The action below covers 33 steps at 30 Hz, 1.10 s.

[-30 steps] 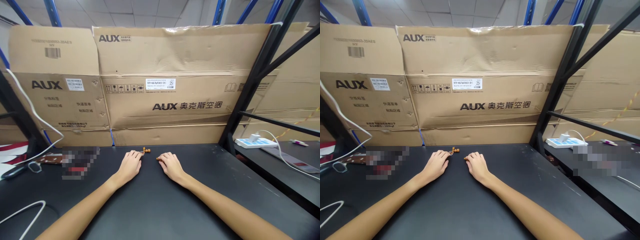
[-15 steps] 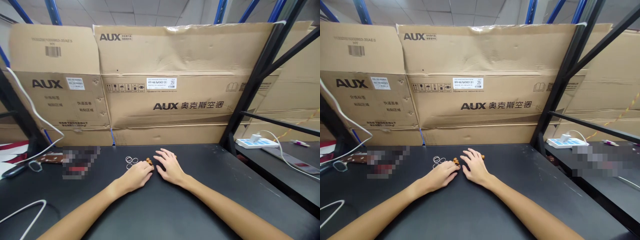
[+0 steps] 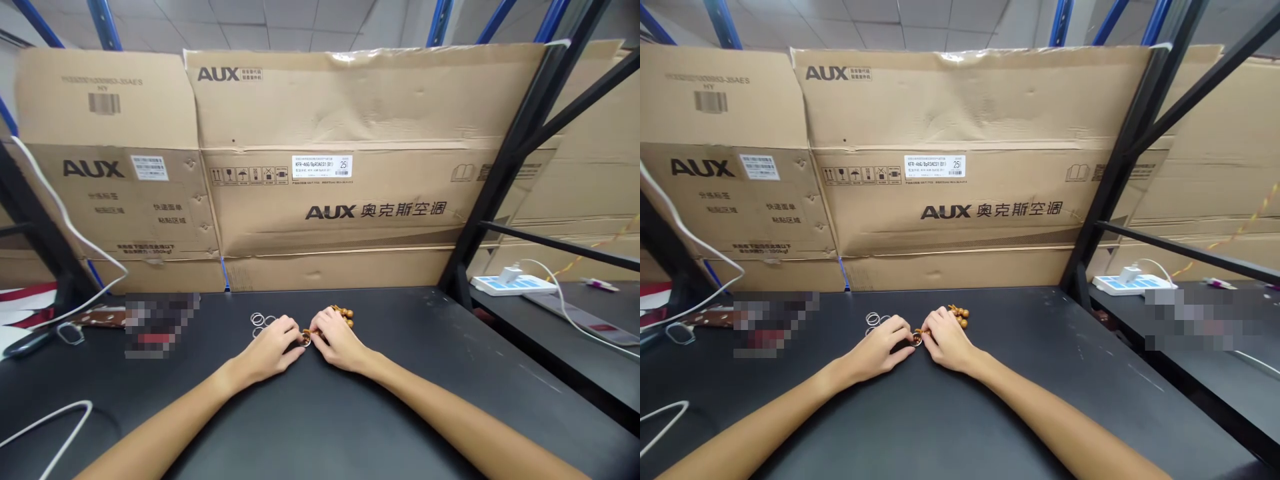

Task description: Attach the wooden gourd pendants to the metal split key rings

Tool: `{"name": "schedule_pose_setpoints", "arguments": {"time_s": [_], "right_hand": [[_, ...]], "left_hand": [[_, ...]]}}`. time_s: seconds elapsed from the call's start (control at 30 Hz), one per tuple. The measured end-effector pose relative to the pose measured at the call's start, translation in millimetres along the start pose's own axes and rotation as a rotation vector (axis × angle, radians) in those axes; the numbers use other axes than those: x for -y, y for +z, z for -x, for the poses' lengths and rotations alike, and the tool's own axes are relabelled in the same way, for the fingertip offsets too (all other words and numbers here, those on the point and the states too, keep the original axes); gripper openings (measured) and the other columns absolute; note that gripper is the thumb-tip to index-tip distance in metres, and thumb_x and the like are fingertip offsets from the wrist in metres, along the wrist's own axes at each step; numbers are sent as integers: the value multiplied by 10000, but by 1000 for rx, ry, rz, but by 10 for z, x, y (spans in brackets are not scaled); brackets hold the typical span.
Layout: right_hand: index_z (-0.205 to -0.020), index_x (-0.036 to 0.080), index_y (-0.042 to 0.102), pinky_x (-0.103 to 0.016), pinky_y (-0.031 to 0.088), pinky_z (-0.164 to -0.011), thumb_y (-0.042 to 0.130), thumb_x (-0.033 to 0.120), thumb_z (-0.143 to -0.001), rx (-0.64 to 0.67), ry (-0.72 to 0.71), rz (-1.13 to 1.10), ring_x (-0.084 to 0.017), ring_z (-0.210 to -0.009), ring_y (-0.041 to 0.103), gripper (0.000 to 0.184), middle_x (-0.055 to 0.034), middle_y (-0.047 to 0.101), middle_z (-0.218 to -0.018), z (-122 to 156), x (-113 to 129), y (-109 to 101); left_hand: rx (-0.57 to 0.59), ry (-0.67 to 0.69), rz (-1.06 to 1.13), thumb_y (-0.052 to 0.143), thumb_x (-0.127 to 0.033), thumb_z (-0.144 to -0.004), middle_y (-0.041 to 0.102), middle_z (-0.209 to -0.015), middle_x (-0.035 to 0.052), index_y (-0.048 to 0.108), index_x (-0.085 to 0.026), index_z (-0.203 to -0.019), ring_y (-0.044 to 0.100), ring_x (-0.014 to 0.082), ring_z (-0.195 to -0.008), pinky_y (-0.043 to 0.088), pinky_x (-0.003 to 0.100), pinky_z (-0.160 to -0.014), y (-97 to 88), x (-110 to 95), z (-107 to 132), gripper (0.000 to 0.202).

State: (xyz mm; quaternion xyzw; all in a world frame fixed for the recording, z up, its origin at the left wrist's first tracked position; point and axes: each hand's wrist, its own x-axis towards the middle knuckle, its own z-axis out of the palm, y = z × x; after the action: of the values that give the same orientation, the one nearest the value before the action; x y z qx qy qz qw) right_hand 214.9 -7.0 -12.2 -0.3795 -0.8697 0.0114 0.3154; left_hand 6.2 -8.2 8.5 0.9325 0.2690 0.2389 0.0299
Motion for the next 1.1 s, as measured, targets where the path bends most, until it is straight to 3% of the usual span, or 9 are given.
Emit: {"name": "schedule_pose_setpoints", "arguments": {"time_s": [0.2,0.4,0.63,0.8,0.93,1.1], "right_hand": [[-817,197,521,-325,387,-725,494,139,-865,-7,34,-70,-187,-793,465,80,-31,562,-794,15,46,59],[-809,203,532,-325,392,-717,501,156,-867,-27,85,-106,-188,-787,479,80,-25,569,-777,14,74,69],[-761,196,542,-330,403,-738,529,161,-857,-55,208,-68,-190,-779,505,104,-30,586,-757,4,45,70],[-857,197,579,-326,403,-749,516,162,-880,-39,122,-66,-188,-795,516,76,-35,623,-817,5,28,60],[-1041,210,576,-320,422,-784,453,141,-911,-9,-3,-151,-177,-818,535,191,-40,631,-893,6,4,48],[-943,198,609,-304,443,-730,466,170,-908,-11,-24,-176,-169,-759,547,150,-41,615,-821,11,3,50]], "left_hand": [[-73,-17,-72,567,-281,-876,546,-939,58,594,-173,-823,515,188,-843,452,339,-786,83,-17,-1,123],[-87,-12,-82,489,-173,-902,538,-997,73,604,-175,-843,518,198,-893,463,342,-807,130,-14,-2,129],[-39,-78,148,482,-152,-908,508,-1037,50,586,-189,-854,521,165,-950,441,296,-889,107,50,-1,123],[-35,-122,258,480,-199,-909,537,-1008,43,592,-189,-820,528,171,-961,427,307,-909,75,96,-23,143],[-40,-170,346,443,-238,-924,585,-926,41,599,-179,-794,555,165,-877,439,298,-847,43,100,-50,211],[-18,-317,415,447,-271,-914,645,-796,19,613,-173,-817,581,160,-758,438,271,-744,22,94,-67,216]]}}
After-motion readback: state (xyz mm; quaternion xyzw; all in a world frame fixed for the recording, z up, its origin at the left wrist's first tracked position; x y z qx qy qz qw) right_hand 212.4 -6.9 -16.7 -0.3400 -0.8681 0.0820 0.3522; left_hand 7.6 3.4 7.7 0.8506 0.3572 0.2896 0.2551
